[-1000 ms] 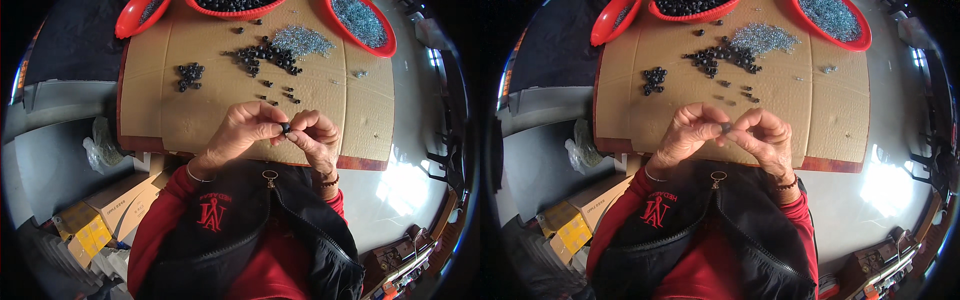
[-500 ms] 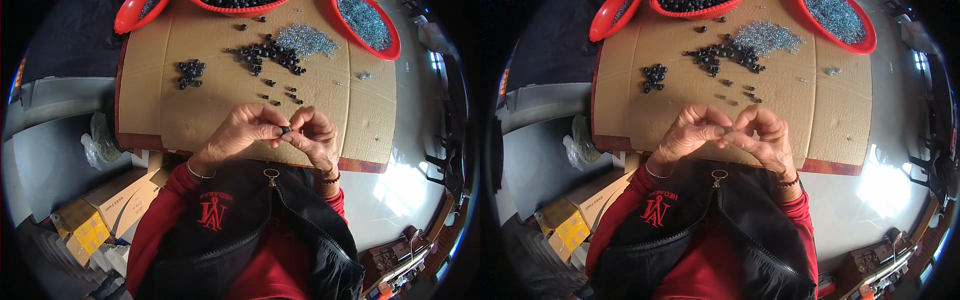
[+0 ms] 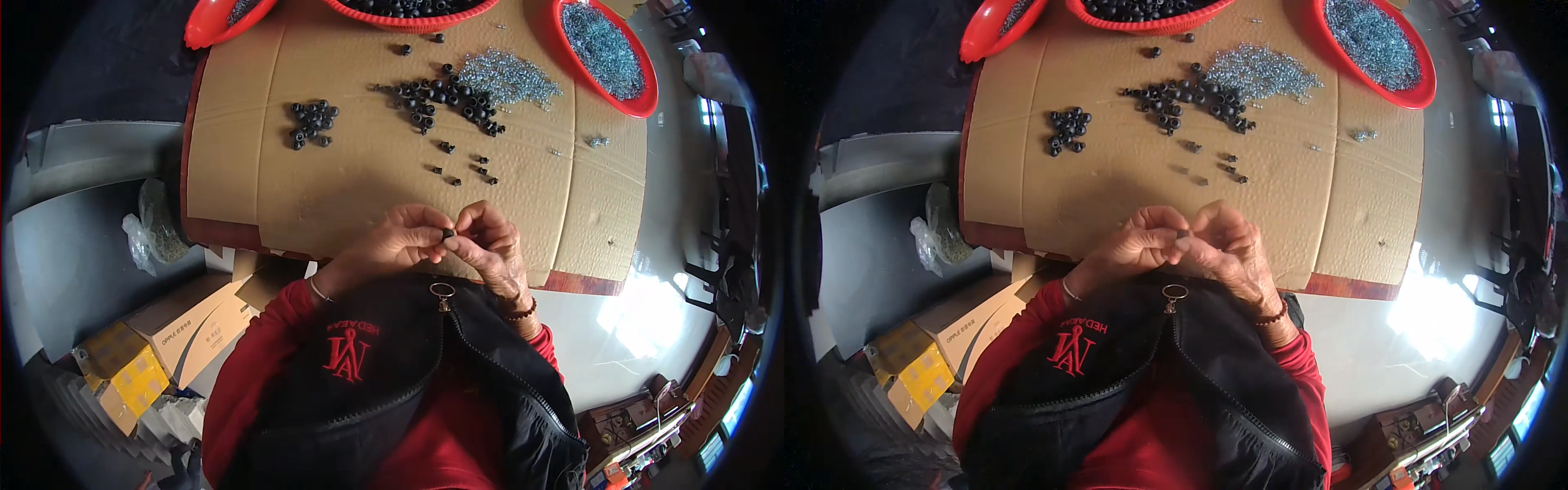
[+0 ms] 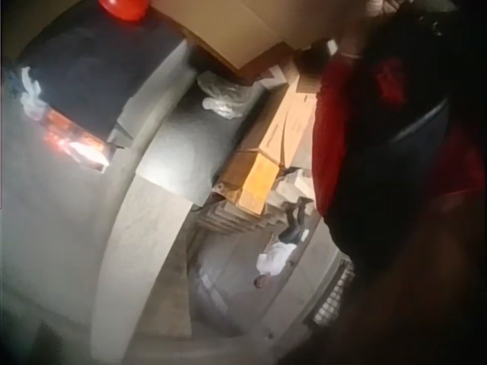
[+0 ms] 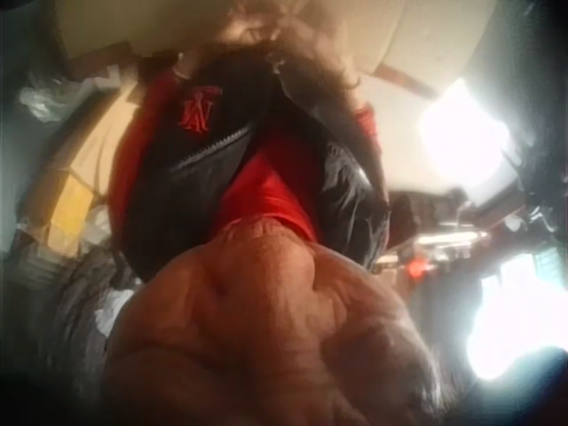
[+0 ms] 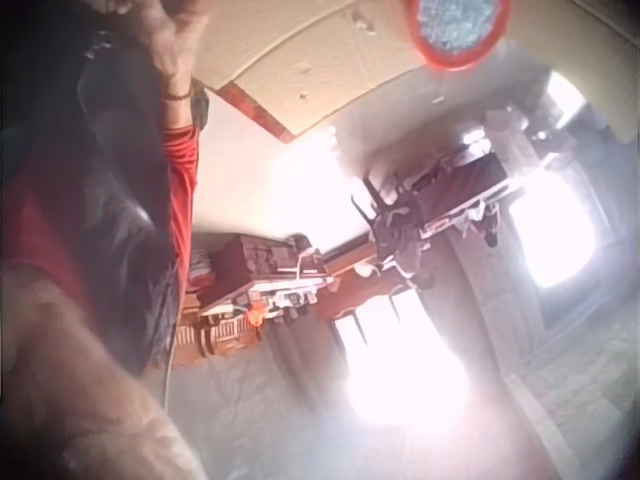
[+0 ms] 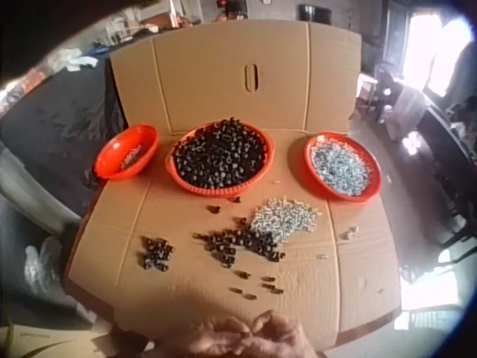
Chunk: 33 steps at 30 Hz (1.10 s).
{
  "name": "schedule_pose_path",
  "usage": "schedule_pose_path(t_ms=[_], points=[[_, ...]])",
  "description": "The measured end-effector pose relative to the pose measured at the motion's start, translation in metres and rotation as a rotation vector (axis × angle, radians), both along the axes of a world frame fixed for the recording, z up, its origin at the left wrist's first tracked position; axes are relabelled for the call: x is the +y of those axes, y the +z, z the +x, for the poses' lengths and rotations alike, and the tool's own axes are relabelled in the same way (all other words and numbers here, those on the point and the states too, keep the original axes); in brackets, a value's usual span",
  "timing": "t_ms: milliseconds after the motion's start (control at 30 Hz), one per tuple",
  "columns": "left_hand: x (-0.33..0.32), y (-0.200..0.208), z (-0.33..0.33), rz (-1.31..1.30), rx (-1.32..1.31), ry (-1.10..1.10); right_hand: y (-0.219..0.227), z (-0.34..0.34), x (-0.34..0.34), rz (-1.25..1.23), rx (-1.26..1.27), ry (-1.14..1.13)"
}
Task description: Manually assembling small plastic components by inserting metal pins into them at a workbench.
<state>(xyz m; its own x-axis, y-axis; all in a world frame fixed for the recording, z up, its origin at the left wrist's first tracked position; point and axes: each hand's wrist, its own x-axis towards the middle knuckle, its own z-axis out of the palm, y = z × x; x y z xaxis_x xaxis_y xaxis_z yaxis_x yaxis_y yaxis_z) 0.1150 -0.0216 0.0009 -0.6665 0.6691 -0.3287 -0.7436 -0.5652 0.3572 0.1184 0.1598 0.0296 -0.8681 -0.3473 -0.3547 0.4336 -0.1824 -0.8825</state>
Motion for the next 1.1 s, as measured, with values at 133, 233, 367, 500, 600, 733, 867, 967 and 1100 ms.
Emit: schedule_pose_path(t_ms=[133,233,367,500,600,733,867,967,1100], points=[[0.000,-0.010,-0.005,0.196,-0.029,0.125,-0.018,-0.004,-0.009,0.172,0.298,-0.298],[-0.005,-0.010,-0.008,0.158,-0.070,0.167,-0.021,-0.020,-0.009,0.806,0.776,-0.242],[-0.010,-0.011,-0.011,0.141,-0.052,0.187,-0.037,-0.022,-0.020,1.040,0.832,-0.166],[-0.010,-0.009,-0.012,0.161,-0.046,0.206,-0.042,-0.027,-0.020,1.162,0.923,-0.166],[-0.009,-0.005,-0.015,0.169,-0.022,0.201,-0.031,-0.020,-0.013,0.733,0.748,-0.238],[-0.006,0.003,-0.016,0.118,0.042,0.213,0.001,-0.014,-0.004,-0.106,0.162,-0.280],[-0.002,0.012,-0.018,0.102,0.052,0.202,0.002,-0.012,0.001,-0.355,0.165,-0.281],[0.004,0.017,-0.017,0.102,0.047,0.202,0.004,-0.008,0.002,-0.436,0.172,-0.311],[0.007,0.022,-0.016,0.048,0.045,0.177,0.010,-0.005,0.002,-0.392,0.271,-0.312]])
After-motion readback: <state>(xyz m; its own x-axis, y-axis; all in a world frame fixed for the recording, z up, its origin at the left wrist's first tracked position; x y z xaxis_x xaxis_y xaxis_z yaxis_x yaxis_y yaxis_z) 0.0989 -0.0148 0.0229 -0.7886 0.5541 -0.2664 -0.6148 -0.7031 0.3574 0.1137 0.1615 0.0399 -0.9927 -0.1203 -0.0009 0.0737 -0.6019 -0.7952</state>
